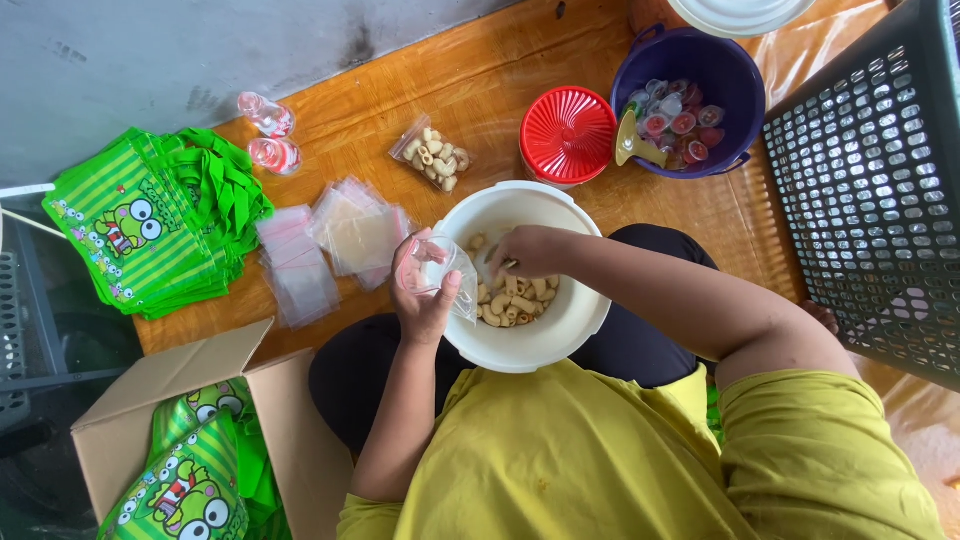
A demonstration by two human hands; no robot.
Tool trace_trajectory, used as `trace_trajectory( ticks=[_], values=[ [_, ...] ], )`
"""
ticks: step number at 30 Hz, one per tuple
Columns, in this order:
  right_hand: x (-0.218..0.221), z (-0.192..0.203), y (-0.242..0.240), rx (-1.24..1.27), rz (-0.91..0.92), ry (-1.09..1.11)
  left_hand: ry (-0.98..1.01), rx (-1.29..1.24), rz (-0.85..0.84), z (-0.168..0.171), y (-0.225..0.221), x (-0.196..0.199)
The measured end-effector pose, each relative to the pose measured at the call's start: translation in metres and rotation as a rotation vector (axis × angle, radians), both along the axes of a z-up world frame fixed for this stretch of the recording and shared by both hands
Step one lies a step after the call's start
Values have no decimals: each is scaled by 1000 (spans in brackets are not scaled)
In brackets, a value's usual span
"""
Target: The person scoops small ring-shaped snacks from a white bucket into small clear plastic bags using a wooden spoon. They then seal the bags and place them on the floor next to a stack of green printed bags.
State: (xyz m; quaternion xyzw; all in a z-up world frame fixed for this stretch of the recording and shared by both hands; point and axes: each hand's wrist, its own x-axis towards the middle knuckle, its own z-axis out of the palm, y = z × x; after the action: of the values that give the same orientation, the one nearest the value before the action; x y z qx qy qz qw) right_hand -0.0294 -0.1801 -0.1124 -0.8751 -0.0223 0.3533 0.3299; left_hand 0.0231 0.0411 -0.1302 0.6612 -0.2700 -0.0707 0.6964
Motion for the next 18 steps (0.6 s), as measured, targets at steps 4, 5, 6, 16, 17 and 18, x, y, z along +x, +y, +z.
trace_trajectory(
  ticks=[4,5,6,16,17,18],
  values=[
    [-1,-13,2,52,-52,-249,-1,0,15,-1,-1,-2],
    [0,-17,6,42,-11,-268,-7,5,18,-3,-1,-1],
    [-1,-21,10,32,30,-286,-11,9,19,-4,0,-1],
    [-7,-24,-14,-32,12,-87,-40,53,11,0,0,-2],
    [-7,-13,-18,-25,-53,-104,-35,63,11,0,-1,-1],
    [-8,-3,-21,-17,-118,-121,-29,74,10,0,0,-2]
  ],
)
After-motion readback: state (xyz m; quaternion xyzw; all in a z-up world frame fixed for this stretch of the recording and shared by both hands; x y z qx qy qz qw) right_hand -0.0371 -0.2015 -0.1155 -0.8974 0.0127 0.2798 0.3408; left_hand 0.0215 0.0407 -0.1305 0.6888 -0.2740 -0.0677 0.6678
